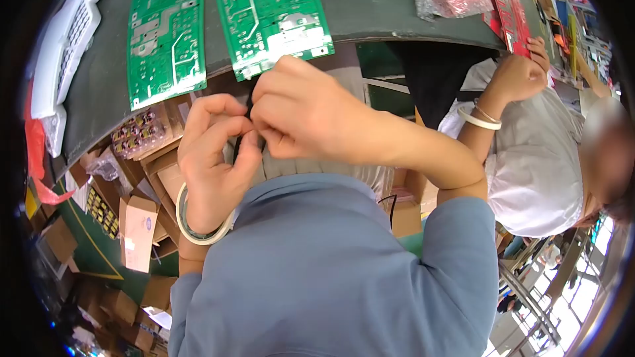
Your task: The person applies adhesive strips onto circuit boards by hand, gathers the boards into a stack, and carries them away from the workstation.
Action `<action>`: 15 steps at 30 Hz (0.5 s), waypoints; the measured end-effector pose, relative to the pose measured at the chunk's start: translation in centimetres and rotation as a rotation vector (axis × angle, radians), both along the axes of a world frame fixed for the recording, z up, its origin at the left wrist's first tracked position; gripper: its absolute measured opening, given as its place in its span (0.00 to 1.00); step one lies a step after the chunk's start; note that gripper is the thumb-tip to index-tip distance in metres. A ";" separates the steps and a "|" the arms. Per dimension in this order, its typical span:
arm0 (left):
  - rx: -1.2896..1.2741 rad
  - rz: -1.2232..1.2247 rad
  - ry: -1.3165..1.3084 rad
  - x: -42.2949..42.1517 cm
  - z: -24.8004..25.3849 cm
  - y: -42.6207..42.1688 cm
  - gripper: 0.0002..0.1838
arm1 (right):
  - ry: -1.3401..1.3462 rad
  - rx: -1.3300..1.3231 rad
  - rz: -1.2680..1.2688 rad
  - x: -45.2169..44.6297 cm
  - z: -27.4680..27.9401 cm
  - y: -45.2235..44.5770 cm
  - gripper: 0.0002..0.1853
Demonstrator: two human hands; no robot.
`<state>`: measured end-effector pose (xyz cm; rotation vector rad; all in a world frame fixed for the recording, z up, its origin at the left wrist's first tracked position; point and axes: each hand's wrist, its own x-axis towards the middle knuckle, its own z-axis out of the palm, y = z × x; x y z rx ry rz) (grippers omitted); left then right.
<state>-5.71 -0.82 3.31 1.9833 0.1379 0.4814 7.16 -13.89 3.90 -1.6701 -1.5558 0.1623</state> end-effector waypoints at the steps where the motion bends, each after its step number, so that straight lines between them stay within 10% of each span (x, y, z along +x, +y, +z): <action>1: -0.005 -0.015 -0.009 0.2 0.0 -0.1 0.06 | -0.096 0.071 0.004 -0.1 -0.1 -0.2 0.13; 5: -0.178 0.167 -0.005 1.4 -0.4 -0.5 0.07 | -0.011 0.049 0.023 0.0 1.4 -2.4 0.13; 10: 0.509 -0.103 -0.173 4.7 -1.5 -2.7 0.07 | -0.006 -0.308 -0.233 6.0 1.8 -4.2 0.08; 15: 0.665 -0.134 -0.141 5.1 -3.3 -2.9 0.07 | 0.004 -0.456 -0.078 7.5 1.2 -3.1 0.07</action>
